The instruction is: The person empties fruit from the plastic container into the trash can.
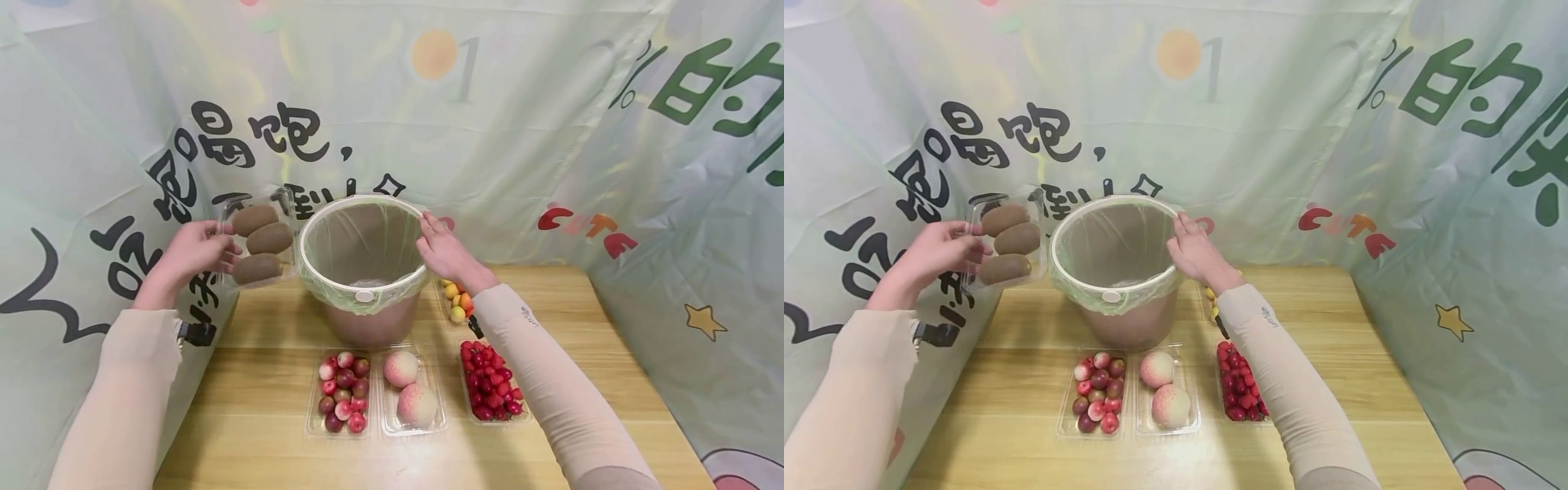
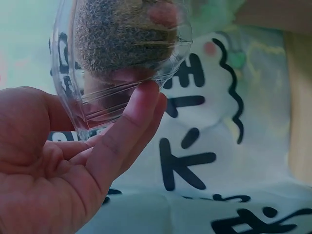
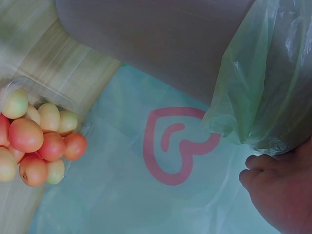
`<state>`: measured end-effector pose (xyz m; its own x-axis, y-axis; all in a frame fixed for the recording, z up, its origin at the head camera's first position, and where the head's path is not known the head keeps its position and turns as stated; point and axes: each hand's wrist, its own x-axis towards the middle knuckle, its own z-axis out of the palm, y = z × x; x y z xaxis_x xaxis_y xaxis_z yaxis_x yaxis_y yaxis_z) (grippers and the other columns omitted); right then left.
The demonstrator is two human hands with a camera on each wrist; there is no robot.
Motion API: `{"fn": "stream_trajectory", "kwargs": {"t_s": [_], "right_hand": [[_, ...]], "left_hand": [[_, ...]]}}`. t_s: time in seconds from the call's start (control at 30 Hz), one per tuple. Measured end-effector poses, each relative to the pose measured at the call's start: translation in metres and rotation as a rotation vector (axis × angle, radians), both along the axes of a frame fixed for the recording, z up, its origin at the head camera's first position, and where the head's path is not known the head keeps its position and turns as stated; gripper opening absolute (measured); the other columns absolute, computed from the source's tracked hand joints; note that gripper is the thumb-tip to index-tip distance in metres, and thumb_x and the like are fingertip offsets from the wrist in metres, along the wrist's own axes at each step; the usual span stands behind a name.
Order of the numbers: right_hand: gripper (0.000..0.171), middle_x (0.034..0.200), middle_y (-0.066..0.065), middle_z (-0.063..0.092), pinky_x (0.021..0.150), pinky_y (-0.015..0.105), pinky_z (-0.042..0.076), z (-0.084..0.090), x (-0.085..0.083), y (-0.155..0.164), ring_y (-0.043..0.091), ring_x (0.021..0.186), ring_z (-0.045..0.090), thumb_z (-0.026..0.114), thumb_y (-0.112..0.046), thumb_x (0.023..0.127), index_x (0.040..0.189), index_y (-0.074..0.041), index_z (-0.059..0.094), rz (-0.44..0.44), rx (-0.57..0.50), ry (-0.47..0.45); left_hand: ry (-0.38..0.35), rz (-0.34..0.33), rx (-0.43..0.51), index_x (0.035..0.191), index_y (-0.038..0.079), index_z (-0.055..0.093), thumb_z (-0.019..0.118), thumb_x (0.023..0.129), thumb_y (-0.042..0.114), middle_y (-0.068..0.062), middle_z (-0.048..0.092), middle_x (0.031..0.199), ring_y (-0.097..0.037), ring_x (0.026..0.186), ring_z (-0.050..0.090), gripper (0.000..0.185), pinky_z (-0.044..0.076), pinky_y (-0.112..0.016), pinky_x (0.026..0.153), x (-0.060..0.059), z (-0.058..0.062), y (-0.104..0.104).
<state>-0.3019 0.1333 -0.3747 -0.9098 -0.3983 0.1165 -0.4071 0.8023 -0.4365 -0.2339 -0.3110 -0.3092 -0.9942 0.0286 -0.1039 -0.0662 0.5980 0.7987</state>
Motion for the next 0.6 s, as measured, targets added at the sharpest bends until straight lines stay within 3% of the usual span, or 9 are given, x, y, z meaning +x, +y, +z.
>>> {"fn": "stream_trajectory", "kwargs": {"t_s": [0.23,0.6], "right_hand": [[0.068,0.177,0.018,0.01,0.134,0.052,0.015,0.0,0.001,0.0,0.038,0.164,0.014,0.024,-0.033,0.108,0.165,0.004,0.021,0.003,-0.017,-0.002],[0.069,0.177,0.018,0.009,0.135,0.05,0.011,0.0,0.001,0.001,0.037,0.165,0.012,0.022,-0.033,0.107,0.165,0.003,0.019,-0.002,-0.007,-0.014]], "left_hand": [[0.003,-0.004,0.001,0.147,-0.013,0.041,0.037,0.108,0.011,-0.028,0.067,0.118,-0.008,0.081,0.072,0.046,0.065,-0.029,0.075,-0.011,0.016,0.016],[0.061,-0.019,0.069,0.125,-0.011,0.052,0.041,0.102,0.005,-0.006,0.072,0.085,-0.01,0.066,0.071,0.03,0.065,-0.029,0.066,-0.026,0.025,0.049]]}}
